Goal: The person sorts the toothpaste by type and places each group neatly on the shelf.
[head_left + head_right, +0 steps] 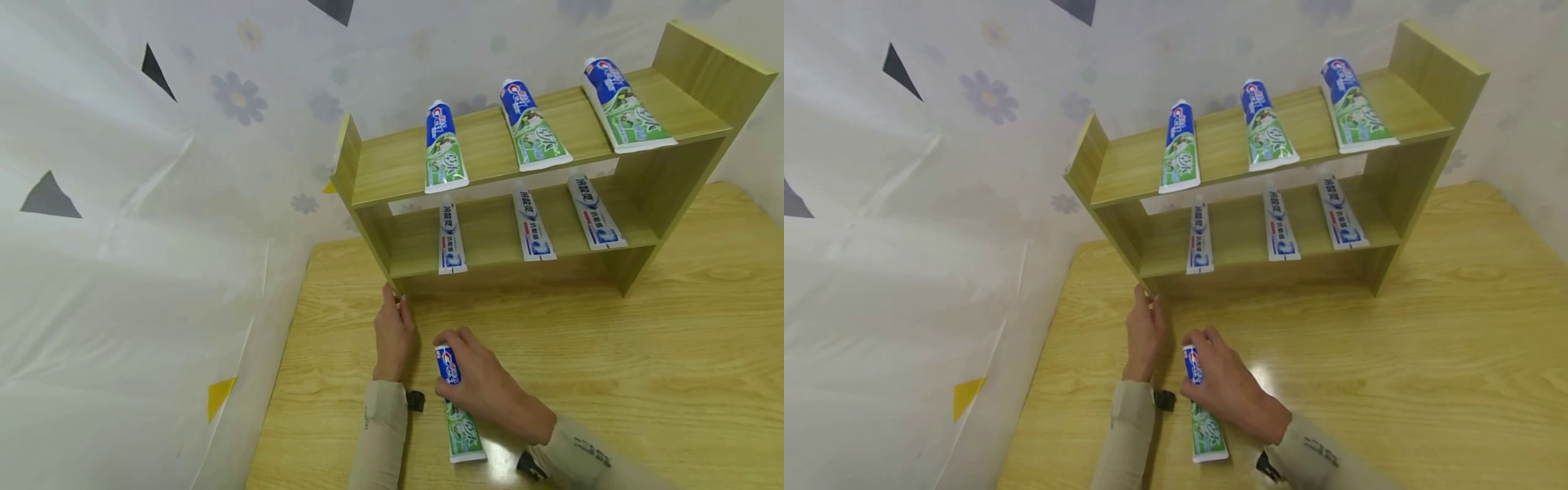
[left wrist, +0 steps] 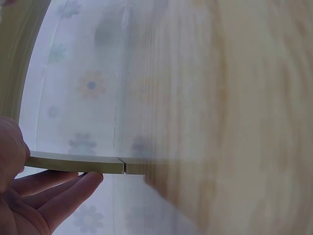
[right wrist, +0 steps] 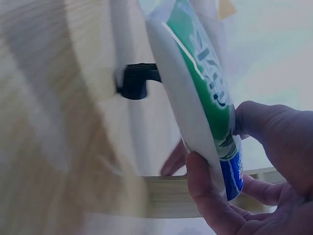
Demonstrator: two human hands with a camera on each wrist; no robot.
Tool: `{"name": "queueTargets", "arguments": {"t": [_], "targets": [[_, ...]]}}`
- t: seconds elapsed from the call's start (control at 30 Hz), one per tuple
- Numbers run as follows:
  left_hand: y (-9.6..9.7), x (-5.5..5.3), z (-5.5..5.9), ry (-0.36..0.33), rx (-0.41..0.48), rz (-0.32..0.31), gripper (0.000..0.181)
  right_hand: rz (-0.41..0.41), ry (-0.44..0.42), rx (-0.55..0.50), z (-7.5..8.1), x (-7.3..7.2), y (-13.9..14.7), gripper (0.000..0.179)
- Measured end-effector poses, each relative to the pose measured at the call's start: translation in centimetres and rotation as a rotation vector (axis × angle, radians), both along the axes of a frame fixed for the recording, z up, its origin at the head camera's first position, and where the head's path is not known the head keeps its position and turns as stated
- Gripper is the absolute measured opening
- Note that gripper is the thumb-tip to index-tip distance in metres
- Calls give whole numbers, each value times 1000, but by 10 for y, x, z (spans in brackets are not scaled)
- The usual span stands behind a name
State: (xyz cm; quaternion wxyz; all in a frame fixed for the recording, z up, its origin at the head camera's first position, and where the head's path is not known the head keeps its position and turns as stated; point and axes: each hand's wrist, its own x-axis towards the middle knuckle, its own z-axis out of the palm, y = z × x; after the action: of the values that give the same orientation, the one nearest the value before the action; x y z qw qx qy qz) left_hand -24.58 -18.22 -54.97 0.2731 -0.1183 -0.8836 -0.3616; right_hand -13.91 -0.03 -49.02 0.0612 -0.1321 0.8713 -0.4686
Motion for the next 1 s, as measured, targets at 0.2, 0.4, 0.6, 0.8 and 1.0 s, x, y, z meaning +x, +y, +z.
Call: {"name": "queueTargets", "arguments": {"t": [0.2,0.4,0.6,0.8,1.0], "targets": [[2,1,1,-49,7,15,29,-2,9,12,25,-4,0,61],[4,2,7,-141,-4,47,30,26,63,-8,42,-7,0,60],[4,3,6,-158,4,48,31,66,109,0,51,-11,0,61],[4,3,6,-161,6,56,30,88,209,27,64,-18,1,62],[3,2,5,-107,11,30,26,91,277,52,79,-24,1,61]]}}
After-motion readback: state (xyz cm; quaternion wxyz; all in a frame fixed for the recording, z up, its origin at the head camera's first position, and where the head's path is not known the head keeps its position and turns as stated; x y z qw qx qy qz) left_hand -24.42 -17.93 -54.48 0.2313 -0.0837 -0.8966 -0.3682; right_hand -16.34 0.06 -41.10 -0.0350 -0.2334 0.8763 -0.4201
